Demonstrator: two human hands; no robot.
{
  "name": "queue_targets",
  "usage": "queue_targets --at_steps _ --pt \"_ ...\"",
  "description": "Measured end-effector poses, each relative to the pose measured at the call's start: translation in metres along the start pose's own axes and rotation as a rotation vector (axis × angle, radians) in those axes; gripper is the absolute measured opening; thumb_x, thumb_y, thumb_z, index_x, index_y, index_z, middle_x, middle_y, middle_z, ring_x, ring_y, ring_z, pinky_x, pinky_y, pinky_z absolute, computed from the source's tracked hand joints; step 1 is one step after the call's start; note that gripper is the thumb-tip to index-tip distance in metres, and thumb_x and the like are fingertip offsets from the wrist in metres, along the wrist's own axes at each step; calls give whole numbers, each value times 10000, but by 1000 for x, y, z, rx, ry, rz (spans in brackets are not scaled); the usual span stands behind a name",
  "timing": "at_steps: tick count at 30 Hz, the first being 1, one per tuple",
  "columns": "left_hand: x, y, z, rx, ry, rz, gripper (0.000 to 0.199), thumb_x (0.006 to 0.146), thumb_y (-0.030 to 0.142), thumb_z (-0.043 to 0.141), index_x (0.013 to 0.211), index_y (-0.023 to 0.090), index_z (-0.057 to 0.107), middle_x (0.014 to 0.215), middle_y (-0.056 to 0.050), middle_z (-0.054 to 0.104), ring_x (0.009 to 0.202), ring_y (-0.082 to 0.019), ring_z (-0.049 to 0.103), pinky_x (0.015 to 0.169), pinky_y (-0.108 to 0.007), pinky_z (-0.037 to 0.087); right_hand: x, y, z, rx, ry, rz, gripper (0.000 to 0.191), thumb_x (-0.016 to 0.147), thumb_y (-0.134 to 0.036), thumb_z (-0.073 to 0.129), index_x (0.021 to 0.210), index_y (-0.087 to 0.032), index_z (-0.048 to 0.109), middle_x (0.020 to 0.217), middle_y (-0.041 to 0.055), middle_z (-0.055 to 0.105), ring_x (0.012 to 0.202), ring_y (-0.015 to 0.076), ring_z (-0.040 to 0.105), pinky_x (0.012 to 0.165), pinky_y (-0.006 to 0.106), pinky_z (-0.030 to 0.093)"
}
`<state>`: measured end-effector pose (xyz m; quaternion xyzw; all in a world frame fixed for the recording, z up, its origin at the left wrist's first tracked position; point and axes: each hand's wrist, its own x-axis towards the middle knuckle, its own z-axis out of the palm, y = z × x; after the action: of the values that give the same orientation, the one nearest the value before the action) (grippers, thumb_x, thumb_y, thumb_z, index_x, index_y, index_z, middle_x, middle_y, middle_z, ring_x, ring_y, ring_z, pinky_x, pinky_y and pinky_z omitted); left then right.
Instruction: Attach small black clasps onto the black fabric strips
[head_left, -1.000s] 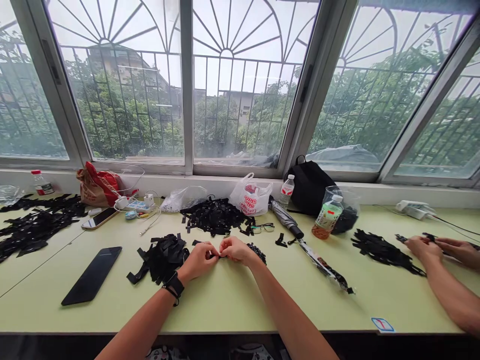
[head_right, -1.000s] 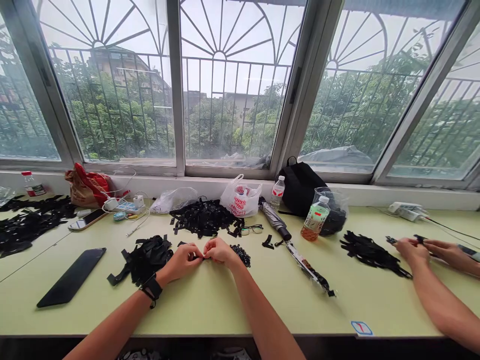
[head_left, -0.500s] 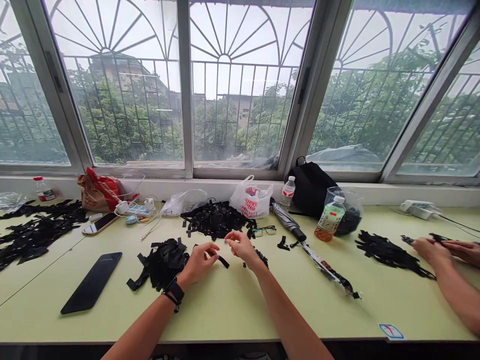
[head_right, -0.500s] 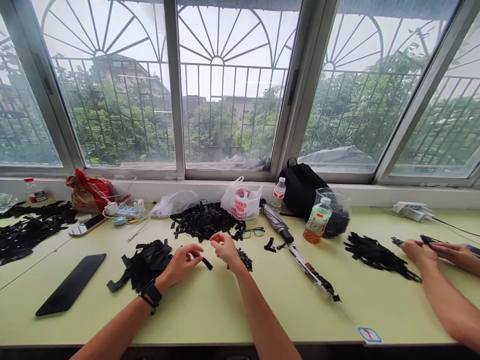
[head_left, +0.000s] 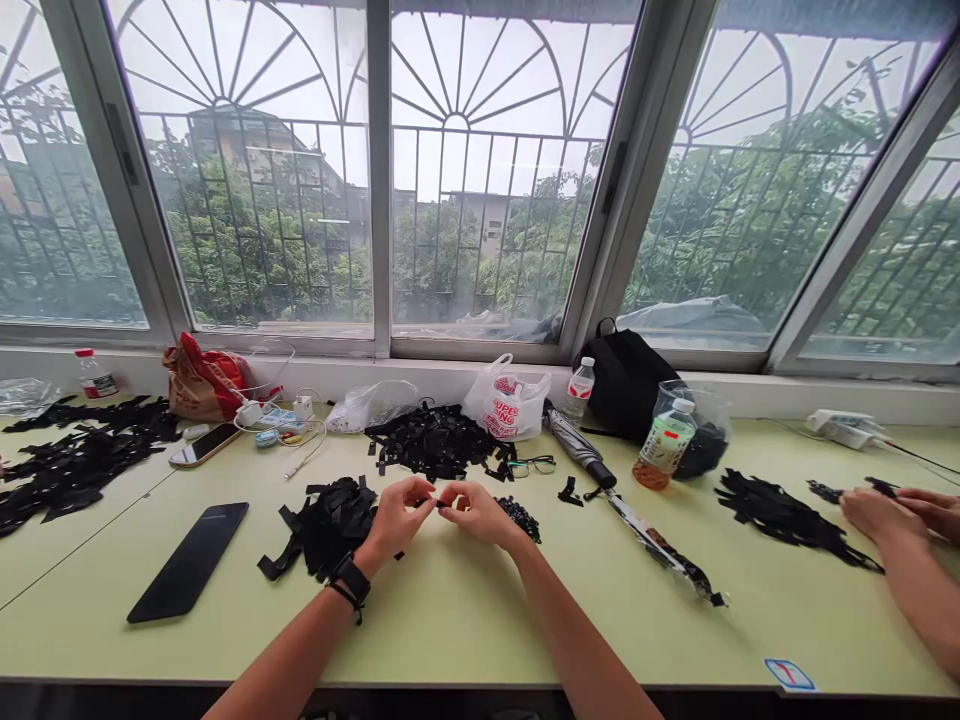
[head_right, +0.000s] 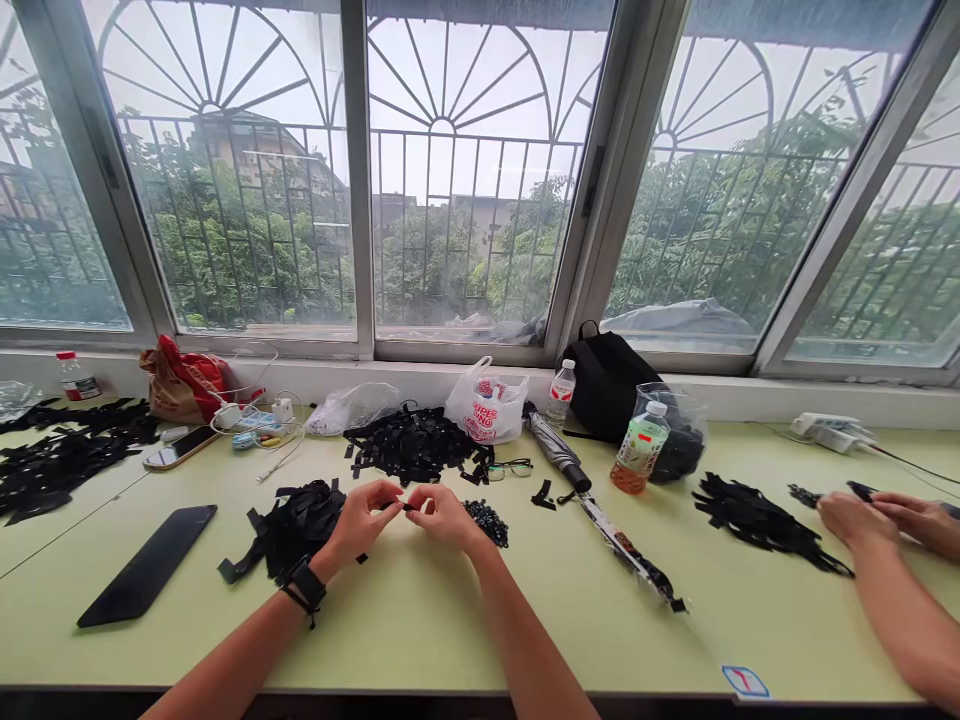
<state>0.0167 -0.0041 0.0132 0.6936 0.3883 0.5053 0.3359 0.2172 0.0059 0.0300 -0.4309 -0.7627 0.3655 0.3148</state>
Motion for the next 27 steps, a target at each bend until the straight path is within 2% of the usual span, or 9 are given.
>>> queue_targets --at_steps 6,8,11,14,20,23,27 --pt "6 1 -4 -335 20 -144 397 959 498 525 1089 156 681 962 -105 744 794 -203 735 735 -339 584 2 -2 -3 117 38 9 262 850 -386 643 930 -159 747 774 32 668 613 129 525 578 238 438" --pt "6 0 -4 -301 21 -136 388 923 491 596 1098 158 691 1002 -112 749 813 -207 737 744 -339 585 2 -3 -4 143 43 -1 290 845 -411 654 927 -152 756 771 34 668 609 125 513 569 237 428" --pt "3 -1 -2 -199 -53 -83 365 856 460 715 1060 157 728 1021 -118 760 841 -218 734 744 -323 576 1 -5 -4 177 38 -17 322 842 -451 671 909 -149 760 733 24 648 603 121 502 563 235 417" --pt "1 -1 1 -165 -115 -37 339 853 452 733 1015 155 758 965 -113 772 821 -220 729 725 -308 562 -2 -9 -3 195 22 -25 350 841 -495 683 847 -151 747 693 14 613 603 122 502 563 237 420" --pt "2 -3 0 -119 14 -27 314 855 473 720 851 163 772 813 -72 754 725 -190 681 659 -273 523 -5 -17 -3 359 59 -53 325 835 -478 724 1011 -211 665 781 2 635 665 149 586 632 274 494" --pt "3 -3 -1 -106 45 -36 311 845 475 725 822 167 767 803 -67 749 708 -184 665 651 -269 514 -5 -19 -4 384 7 -80 281 821 -451 744 950 -207 693 840 23 661 758 173 624 696 291 511" --pt "4 -2 0 -71 71 -47 331 846 494 710 825 166 756 801 -62 737 686 -178 646 626 -262 489 -4 -17 -4 312 4 -77 265 825 -447 734 858 -185 760 754 32 674 727 175 606 693 291 495"
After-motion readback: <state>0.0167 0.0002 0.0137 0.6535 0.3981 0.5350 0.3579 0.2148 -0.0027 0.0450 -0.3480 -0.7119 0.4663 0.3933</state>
